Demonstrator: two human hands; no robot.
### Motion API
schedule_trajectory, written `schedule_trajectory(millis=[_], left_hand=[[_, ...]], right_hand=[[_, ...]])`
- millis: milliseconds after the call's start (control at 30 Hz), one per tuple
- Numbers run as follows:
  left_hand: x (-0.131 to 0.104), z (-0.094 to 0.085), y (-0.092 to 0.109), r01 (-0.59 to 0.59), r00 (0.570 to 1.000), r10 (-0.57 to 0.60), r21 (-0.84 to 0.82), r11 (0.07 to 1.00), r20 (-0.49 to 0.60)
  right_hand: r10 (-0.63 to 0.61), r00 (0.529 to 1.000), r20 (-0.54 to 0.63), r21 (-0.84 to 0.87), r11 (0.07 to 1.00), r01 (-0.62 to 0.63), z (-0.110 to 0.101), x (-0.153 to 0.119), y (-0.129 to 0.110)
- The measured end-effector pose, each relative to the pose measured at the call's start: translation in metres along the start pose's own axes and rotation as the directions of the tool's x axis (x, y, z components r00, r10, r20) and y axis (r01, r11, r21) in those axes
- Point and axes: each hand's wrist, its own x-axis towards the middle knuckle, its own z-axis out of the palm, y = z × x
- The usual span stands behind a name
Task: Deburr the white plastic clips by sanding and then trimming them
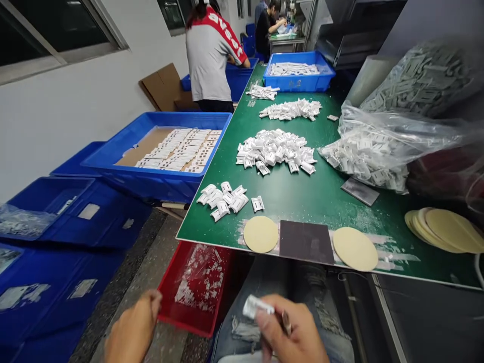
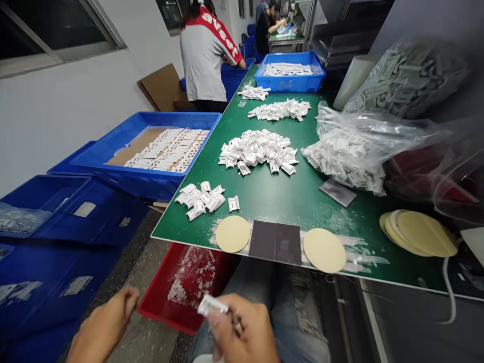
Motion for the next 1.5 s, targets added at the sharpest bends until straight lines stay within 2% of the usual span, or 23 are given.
schedule_trajectory(millis=[33,67,100,133,167,200,233,300,367,400,467,533,633,700,833,933,1200,1400,1500], left_hand=[[-0.006,-0.002,0.010,-0.028,0.999,0.026,-0.084,0.996,-0.030],[-0.017,-0.002,0.025,-0.104,0.992,0.084,-0.242,0.965,-0.092],[-0.032,-0.002,0.044,-0.187,0.982,0.162,-0.463,0.867,-0.094],[-0.048,0.000,0.063,-0.229,0.961,0.274,-0.682,0.694,-0.044],[-0.064,0.002,0.083,-0.202,0.920,0.391,-0.820,0.535,0.028],[-0.078,0.004,0.102,-0.135,0.873,0.476,-0.885,0.445,0.107],[-0.089,0.005,0.118,-0.054,0.851,0.494,-0.906,0.420,0.178],[-0.101,0.006,0.143,0.083,0.841,0.470,-0.923,0.377,0.268],[-0.102,0.004,0.157,0.172,0.838,0.452,-0.934,0.312,0.305],[-0.101,0.002,0.161,0.202,0.826,0.468,-0.941,0.273,0.314],[-0.099,-0.002,0.166,0.242,0.800,0.507,-0.946,0.215,0.320],[-0.099,-0.007,0.170,0.283,0.768,0.536,-0.936,0.209,0.352],[-0.103,-0.013,0.174,0.318,0.736,0.550,-0.919,0.235,0.395],[-0.106,-0.016,0.175,0.308,0.734,0.551,-0.918,0.250,0.397],[-0.108,-0.017,0.175,0.268,0.756,0.531,-0.922,0.280,0.382],[-0.108,-0.015,0.174,0.246,0.769,0.529,-0.930,0.274,0.359],[-0.109,-0.012,0.173,0.217,0.793,0.510,-0.937,0.274,0.333],[-0.110,-0.011,0.173,0.228,0.785,0.526,-0.942,0.246,0.327],[-0.110,-0.011,0.173,0.215,0.795,0.515,-0.943,0.253,0.320]], right_hand=[[0.051,0.999,0.007,0.077,0.996,-0.051,-0.006,0.003,-0.004],[0.072,0.997,0.005,0.130,0.989,-0.072,-0.010,0.005,-0.007],[0.072,0.997,0.000,0.156,0.985,-0.071,-0.012,0.007,-0.009],[0.060,0.998,-0.001,0.161,0.985,-0.060,-0.012,0.007,-0.011],[0.040,0.999,0.011,0.145,0.989,-0.041,-0.013,0.006,-0.013],[0.018,0.999,0.031,0.114,0.993,-0.021,-0.013,0.004,-0.015],[-0.001,0.998,0.061,0.076,0.997,-0.004,-0.014,0.001,-0.017],[-0.036,0.994,0.100,-0.045,0.998,0.041,-0.022,-0.007,-0.023],[-0.133,0.987,0.086,-0.236,0.960,0.150,-0.036,-0.015,-0.029],[-0.219,0.973,0.074,-0.347,0.909,0.231,-0.045,-0.018,-0.032],[-0.392,0.914,0.106,-0.563,0.734,0.380,-0.061,-0.022,-0.036],[-0.519,0.837,0.175,-0.735,0.496,0.462,-0.073,-0.021,-0.037],[-0.625,0.733,0.270,-0.870,0.167,0.463,-0.079,-0.015,-0.039],[-0.657,0.692,0.300,-0.903,0.038,0.428,-0.079,-0.010,-0.042],[-0.677,0.665,0.315,-0.937,-0.111,0.330,-0.079,-0.005,-0.046],[-0.683,0.660,0.312,-0.944,-0.144,0.297,-0.081,-0.005,-0.045],[-0.675,0.678,0.292,-0.949,-0.115,0.294,-0.080,-0.007,-0.041],[-0.669,0.687,0.285,-0.945,-0.075,0.319,-0.080,-0.008,-0.040],[-0.675,0.685,0.276,-0.944,-0.056,0.326,-0.079,-0.009,-0.038]])
